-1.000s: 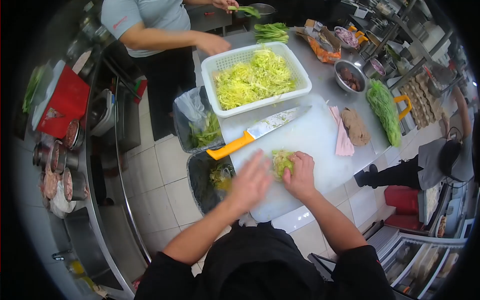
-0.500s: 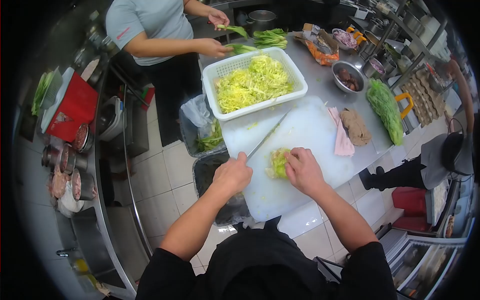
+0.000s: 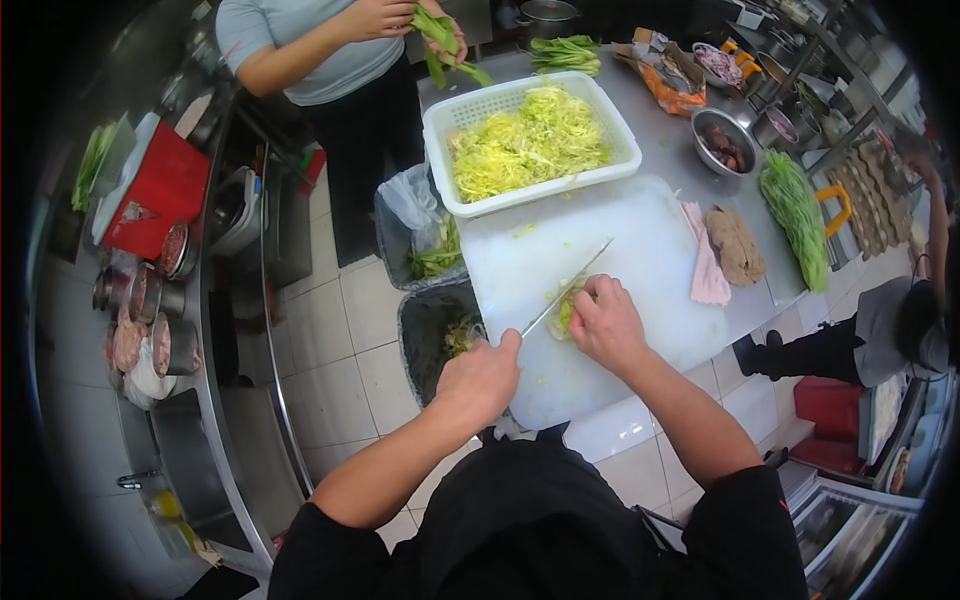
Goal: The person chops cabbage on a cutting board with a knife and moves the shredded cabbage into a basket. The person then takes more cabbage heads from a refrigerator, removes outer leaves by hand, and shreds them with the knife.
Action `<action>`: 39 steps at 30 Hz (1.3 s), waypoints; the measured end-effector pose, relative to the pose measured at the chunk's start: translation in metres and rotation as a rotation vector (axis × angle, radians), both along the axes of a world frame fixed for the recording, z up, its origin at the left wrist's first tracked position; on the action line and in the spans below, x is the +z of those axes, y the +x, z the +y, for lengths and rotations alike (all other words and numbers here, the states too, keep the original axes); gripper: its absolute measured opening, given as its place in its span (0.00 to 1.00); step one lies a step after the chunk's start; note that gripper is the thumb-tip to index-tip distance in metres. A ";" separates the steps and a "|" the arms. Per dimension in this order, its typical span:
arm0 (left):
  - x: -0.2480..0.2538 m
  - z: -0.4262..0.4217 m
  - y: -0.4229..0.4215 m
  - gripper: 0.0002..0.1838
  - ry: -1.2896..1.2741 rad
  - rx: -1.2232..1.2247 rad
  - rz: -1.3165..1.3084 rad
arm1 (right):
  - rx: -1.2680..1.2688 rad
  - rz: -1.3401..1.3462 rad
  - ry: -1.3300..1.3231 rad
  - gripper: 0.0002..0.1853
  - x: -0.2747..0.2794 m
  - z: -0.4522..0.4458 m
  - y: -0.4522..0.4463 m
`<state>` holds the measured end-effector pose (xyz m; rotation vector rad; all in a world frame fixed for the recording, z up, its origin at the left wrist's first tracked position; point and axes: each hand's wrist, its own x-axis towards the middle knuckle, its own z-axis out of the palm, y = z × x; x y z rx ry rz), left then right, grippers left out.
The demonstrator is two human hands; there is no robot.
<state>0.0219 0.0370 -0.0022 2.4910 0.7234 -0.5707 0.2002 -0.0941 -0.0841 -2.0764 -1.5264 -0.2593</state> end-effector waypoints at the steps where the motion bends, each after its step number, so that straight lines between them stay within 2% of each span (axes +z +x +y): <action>1: -0.002 -0.002 -0.001 0.12 -0.017 -0.001 0.005 | -0.014 0.003 -0.017 0.09 0.000 0.000 -0.001; 5: -0.007 -0.003 0.001 0.12 0.041 -0.021 -0.012 | -0.013 0.023 -0.044 0.08 0.002 0.000 -0.003; 8: 0.016 -0.009 -0.003 0.12 0.021 -0.002 -0.029 | -0.014 0.021 -0.030 0.09 0.000 0.001 -0.003; 11: -0.020 -0.003 0.003 0.12 -0.045 0.015 0.019 | -0.025 0.034 -0.008 0.10 -0.003 -0.001 -0.003; 14: 0.020 -0.008 -0.003 0.12 -0.022 0.011 -0.006 | -0.033 0.072 0.068 0.15 -0.005 -0.001 -0.003; 17: -0.019 -0.009 0.001 0.11 -0.046 -0.005 -0.001 | 0.001 0.044 0.092 0.17 -0.009 -0.004 -0.001; 20: 0.021 -0.009 -0.002 0.11 -0.032 -0.007 0.020 | 0.027 0.064 0.149 0.16 -0.011 -0.006 0.001; 23: -0.012 -0.012 0.000 0.12 -0.067 -0.021 0.048 | 0.036 0.066 0.177 0.15 -0.015 -0.006 0.002; 26: 0.014 -0.009 0.007 0.13 -0.046 -0.023 0.089 | 0.036 0.048 0.243 0.14 -0.012 -0.006 0.002; 32: -0.001 -0.012 0.015 0.16 -0.074 -0.002 0.118 | 0.019 0.060 0.247 0.14 -0.014 -0.008 0.001; 35: 0.021 -0.006 0.002 0.15 -0.077 0.055 0.052 | 0.015 0.107 0.267 0.15 -0.020 -0.009 0.002; 39: 0.007 0.003 -0.003 0.15 -0.001 0.087 0.095 | 0.027 0.112 0.209 0.17 -0.020 -0.014 0.000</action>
